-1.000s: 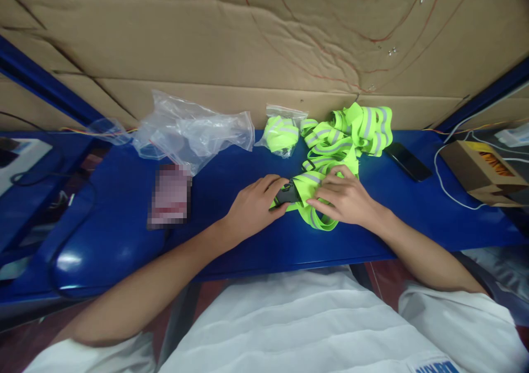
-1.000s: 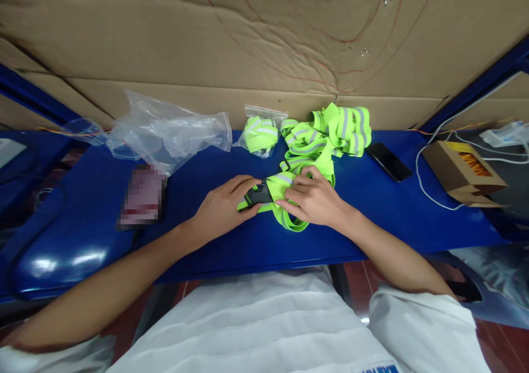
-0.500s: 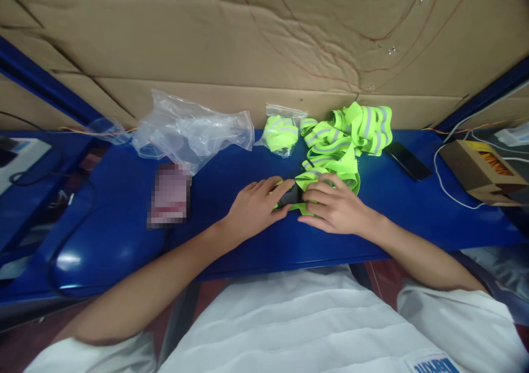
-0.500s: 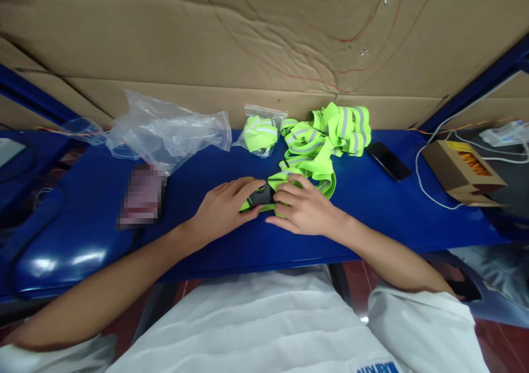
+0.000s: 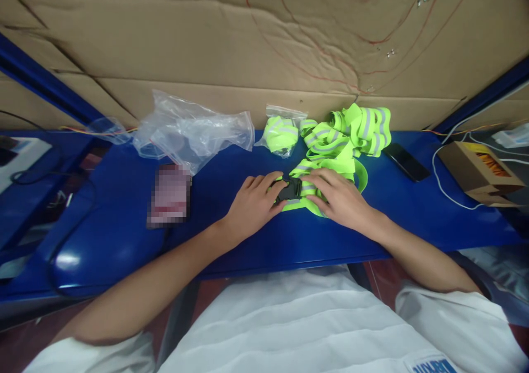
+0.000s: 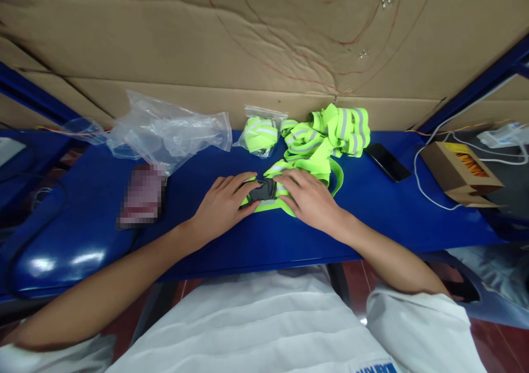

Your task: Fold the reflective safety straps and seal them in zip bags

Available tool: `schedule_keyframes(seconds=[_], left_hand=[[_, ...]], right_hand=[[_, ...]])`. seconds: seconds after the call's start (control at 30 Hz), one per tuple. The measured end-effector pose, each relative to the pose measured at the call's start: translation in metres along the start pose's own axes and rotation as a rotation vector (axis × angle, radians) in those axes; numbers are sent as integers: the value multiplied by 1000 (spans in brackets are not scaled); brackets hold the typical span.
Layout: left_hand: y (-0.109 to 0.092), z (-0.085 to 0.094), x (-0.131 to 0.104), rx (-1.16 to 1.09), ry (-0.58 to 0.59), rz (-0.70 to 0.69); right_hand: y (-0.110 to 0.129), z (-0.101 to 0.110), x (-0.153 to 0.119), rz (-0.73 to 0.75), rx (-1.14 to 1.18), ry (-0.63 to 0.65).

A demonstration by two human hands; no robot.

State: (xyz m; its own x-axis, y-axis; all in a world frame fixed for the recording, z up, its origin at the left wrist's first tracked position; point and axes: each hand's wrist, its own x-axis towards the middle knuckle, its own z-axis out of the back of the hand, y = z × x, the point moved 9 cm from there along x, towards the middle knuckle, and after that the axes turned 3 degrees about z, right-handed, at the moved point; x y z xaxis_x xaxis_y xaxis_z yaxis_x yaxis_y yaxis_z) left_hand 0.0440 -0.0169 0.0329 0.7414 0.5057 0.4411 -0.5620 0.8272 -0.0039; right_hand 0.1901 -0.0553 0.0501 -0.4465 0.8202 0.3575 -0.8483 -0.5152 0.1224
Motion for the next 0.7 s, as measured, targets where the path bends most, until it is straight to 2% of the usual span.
schedule_keyframes(seconds=[0.23,0.43,0.5,0.6,0.7], left_hand=[[-1,9,0,-95,-69,-2],[7,12,1,-460,-92,68],[7,12,3,-586,-70,65],[6,7,6,-768,24,62],[5,2,6,-774,93,70]], right_hand=[[1,-1,-1,1,-101,45],[14,0,2,66,-118,-37],[19,-2,3,113,-139,-46],[24,-4,3,226,-162,-55],[29,0,0,337,-173,-90]])
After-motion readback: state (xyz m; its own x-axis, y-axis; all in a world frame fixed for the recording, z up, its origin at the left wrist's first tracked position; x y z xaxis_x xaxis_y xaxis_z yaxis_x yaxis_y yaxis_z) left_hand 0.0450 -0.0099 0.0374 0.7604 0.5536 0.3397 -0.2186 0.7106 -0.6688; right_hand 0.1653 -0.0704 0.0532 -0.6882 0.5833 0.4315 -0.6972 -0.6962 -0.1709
